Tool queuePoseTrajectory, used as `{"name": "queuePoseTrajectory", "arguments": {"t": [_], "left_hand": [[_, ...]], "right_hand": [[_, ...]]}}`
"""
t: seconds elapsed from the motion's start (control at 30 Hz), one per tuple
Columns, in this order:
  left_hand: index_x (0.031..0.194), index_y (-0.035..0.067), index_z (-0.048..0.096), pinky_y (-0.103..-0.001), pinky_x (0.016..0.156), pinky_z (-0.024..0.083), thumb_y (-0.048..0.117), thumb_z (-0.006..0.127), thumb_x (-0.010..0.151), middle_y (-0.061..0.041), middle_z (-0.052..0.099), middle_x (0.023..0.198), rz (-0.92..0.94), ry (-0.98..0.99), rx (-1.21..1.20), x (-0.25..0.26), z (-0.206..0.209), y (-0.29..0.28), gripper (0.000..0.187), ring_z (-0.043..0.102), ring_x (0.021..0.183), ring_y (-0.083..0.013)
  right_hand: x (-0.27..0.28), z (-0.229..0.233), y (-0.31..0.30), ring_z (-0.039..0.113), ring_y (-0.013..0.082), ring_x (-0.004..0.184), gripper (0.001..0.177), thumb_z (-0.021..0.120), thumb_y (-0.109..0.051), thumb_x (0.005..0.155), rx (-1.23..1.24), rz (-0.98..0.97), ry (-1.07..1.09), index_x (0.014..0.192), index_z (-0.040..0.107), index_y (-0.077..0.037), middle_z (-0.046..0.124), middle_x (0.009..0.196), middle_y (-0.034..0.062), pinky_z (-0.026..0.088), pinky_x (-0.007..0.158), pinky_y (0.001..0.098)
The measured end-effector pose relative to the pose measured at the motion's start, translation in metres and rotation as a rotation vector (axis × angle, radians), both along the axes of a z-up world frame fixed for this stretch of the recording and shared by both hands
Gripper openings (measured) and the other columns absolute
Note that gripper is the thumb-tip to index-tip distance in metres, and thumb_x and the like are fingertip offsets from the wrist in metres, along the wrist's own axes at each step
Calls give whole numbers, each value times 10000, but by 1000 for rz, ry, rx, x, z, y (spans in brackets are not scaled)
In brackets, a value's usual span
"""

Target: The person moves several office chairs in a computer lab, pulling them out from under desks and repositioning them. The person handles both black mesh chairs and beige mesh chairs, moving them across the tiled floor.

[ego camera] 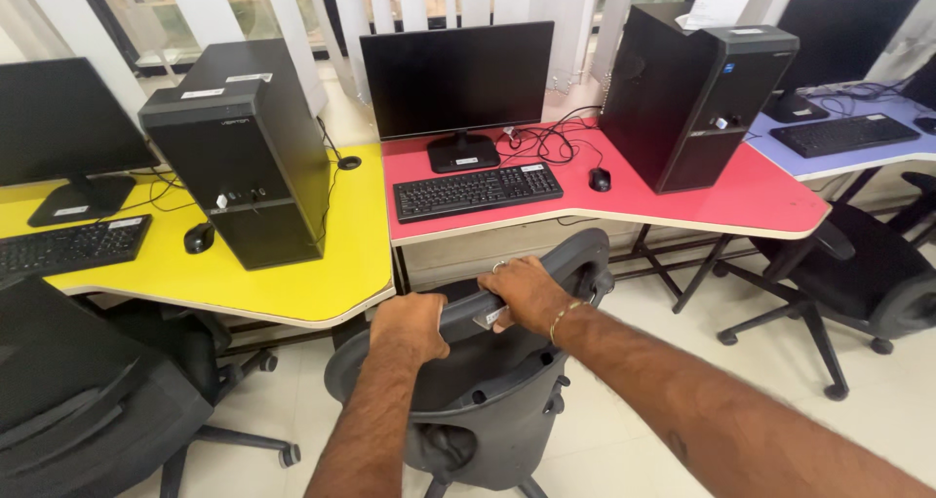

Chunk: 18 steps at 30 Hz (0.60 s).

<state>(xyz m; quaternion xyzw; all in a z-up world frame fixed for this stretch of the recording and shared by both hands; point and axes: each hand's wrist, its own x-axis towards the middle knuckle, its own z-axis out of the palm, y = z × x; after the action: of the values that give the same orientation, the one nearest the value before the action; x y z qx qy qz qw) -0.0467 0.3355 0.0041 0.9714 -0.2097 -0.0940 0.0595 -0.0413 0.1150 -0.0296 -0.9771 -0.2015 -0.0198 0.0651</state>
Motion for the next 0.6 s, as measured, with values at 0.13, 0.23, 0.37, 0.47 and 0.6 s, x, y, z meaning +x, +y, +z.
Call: {"name": "queuePoseTrajectory", "arguments": {"t": [0.13, 0.23, 0.37, 0.47, 0.6], "left_hand": [[1229, 210, 703, -405, 929, 565, 274, 912, 656, -100, 746, 1092, -61, -51, 0, -13, -1, -2, 613, 703, 1077, -280], [1256, 210, 688, -407, 921, 565, 276, 901, 657, -105, 751, 1078, -139, -72, -13, -13, -4, 1, 638, 709, 1060, -284], [1276, 208, 670, -416, 919, 555, 285, 928, 612, -100, 742, 1087, -228, -58, -22, 3, -8, -4, 716, 699, 1059, -291], [1283, 198, 671, -402, 936, 556, 282, 932, 593, -106, 743, 1094, -297, -58, -14, 19, -7, -13, 742, 704, 1057, -289], [1265, 216, 690, -396, 969, 552, 289, 923, 594, -89, 751, 1130, -301, 1, 57, 40, -1, -17, 714, 703, 1087, -287]], "right_hand": [[-27, -7, 0, 589, 306, 1136, 647, 918, -257, 611, 29, -28, -111, 1179, 648, -107, 663, 1064, 93, 398, 1013, 439], [-48, -12, 0, 583, 301, 1127, 655, 911, -238, 619, 70, -69, -161, 1198, 639, -100, 660, 1076, 94, 394, 1008, 444], [-58, -8, -2, 565, 275, 1146, 623, 908, -277, 650, 72, -194, -12, 1194, 636, -138, 663, 1114, 55, 369, 992, 452], [-58, -7, -5, 556, 266, 1175, 627, 905, -289, 662, 81, -240, 15, 1205, 628, -141, 666, 1171, 33, 355, 962, 485], [-44, -10, -1, 551, 281, 1209, 594, 908, -311, 683, 52, -297, 67, 1187, 636, -154, 669, 1178, 46, 339, 992, 520]]}}
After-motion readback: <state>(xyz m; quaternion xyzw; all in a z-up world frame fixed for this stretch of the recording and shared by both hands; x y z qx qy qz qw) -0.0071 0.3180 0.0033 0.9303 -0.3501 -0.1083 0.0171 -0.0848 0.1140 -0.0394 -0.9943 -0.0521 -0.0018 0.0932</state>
